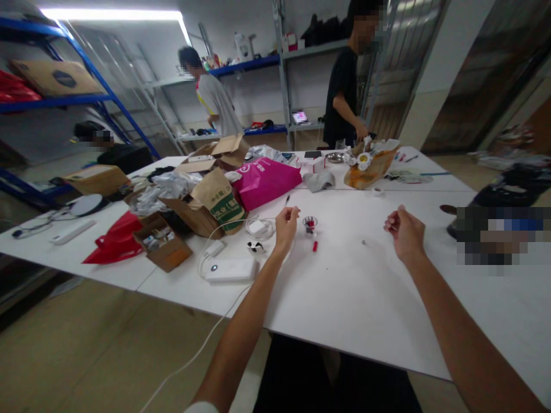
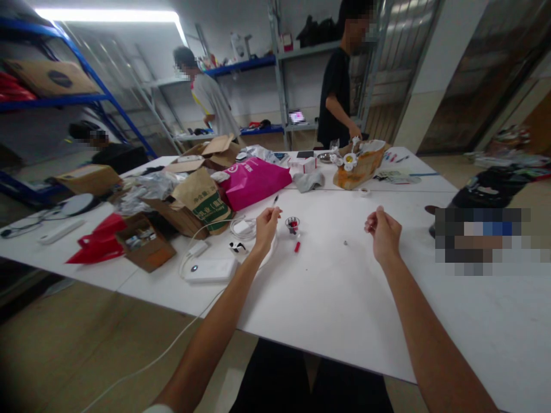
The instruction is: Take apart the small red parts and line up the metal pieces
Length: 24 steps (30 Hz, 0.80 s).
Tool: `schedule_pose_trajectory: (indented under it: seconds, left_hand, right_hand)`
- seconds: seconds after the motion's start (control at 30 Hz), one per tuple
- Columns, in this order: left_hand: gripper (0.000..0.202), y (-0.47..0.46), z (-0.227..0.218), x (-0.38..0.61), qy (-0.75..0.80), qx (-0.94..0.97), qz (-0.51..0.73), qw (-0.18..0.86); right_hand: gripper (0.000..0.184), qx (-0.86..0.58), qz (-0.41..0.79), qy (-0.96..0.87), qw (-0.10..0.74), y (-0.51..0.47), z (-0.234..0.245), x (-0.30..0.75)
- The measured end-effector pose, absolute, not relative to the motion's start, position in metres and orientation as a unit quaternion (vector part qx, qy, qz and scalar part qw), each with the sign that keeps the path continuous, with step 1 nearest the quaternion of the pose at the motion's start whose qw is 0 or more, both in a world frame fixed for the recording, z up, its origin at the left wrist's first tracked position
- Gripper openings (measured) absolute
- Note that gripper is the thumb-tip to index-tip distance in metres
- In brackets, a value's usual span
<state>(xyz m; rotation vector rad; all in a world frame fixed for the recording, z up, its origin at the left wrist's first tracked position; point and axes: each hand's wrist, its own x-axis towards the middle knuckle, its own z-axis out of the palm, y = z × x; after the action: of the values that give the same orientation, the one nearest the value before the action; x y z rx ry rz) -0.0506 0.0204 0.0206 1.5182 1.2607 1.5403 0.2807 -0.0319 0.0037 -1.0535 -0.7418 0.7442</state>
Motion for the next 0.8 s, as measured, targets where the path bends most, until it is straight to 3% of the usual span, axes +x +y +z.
schedule_pose_trajectory:
  seconds: [0.23,0.8]
  left_hand:
    - [0.022,0.019,0.009,-0.045,0.482,0.649,0.525,0.268]
    - [0.015,0.016,0.010,-0.050,0.489,0.724,0.443,0.199]
  right_hand:
    - [0.060,-0.486,0.351,-0.314,0.736,-0.031,0.002,0.277]
    - [0.059,-0.473,0.373,-0.316,0.733,-0.034,0.003,0.269]
